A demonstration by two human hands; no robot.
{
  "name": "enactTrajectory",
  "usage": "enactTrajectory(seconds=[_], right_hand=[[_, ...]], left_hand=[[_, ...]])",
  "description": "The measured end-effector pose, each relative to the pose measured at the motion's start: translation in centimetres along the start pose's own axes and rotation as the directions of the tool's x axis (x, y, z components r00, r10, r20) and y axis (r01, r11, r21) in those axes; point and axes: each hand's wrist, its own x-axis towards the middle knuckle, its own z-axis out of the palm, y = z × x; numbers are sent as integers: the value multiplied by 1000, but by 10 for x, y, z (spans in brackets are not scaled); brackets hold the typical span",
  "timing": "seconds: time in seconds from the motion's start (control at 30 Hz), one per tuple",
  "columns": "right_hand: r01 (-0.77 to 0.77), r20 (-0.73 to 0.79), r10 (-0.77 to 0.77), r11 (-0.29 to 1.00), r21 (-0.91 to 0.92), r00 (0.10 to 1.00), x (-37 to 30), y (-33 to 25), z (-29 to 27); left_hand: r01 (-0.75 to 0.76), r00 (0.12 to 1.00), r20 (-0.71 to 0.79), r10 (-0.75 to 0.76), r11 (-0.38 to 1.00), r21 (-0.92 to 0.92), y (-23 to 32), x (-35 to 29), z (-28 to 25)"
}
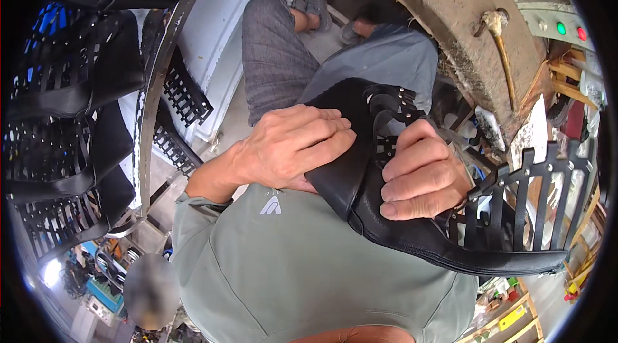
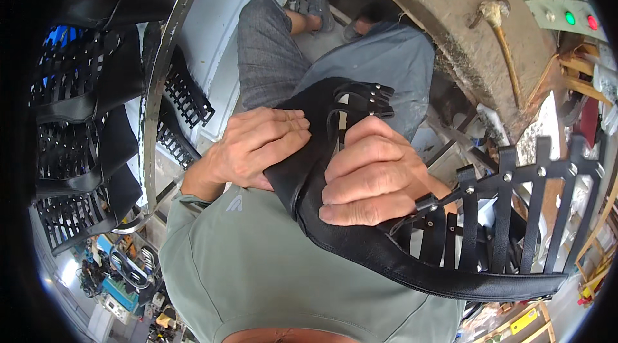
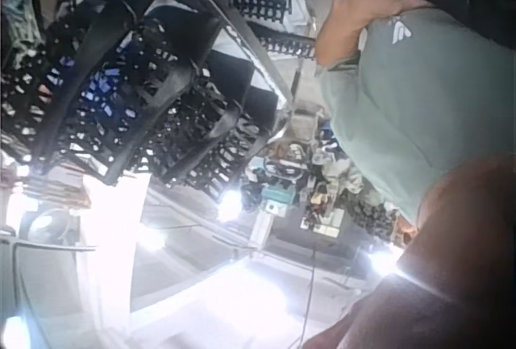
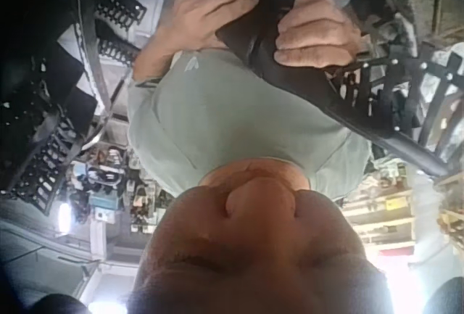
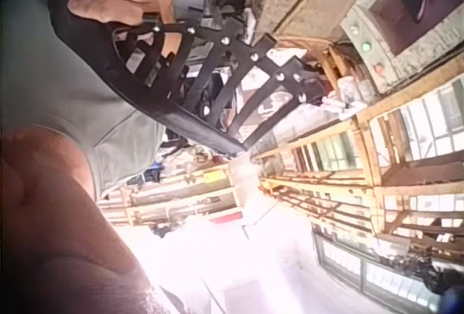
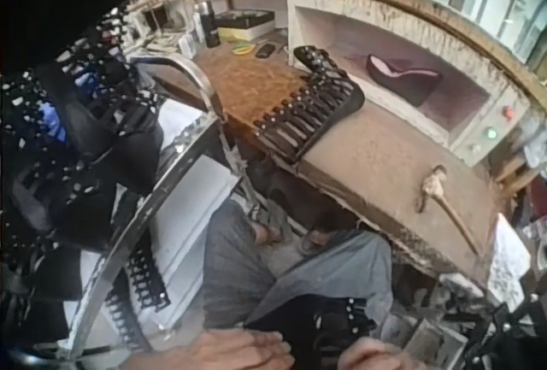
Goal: Assembling strapped high-heeled shoes by attaching uppers to soles and using a hammer.
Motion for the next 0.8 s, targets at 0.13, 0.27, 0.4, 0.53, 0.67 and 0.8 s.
enactTrajectory(seconds=[0.13, 0.27, 0.4, 0.53, 0.67, 0.8], right_hand=[[18, 48, -17, 1000, -7, 999, -6, 3, -6], [55, 43, -56, 998, 37, 998, -9, 11, -11], [-69, 152, 28, 960, 271, 988, -2, 32, -33], [-407, 18, 421, 863, 300, 907, 17, 36, -23], [-620, -627, 593, 755, 213, 505, 1, 43, -60], [-560, -874, 315, 826, 60, 370, -54, 61, -97]], left_hand=[[-13, 1000, 1, 13, 1000, 15, -2, -2, 2], [-12, 1000, 28, 12, 1000, 10, -4, 2, -1], [136, 979, 159, -131, 990, -24, -4, 26, -9], [311, 916, 276, -292, 950, -26, -6, 48, -12], [386, 913, -60, -404, 902, -194, -18, 53, -20], [347, 854, -371, -365, 930, -118, -14, 58, -50]])
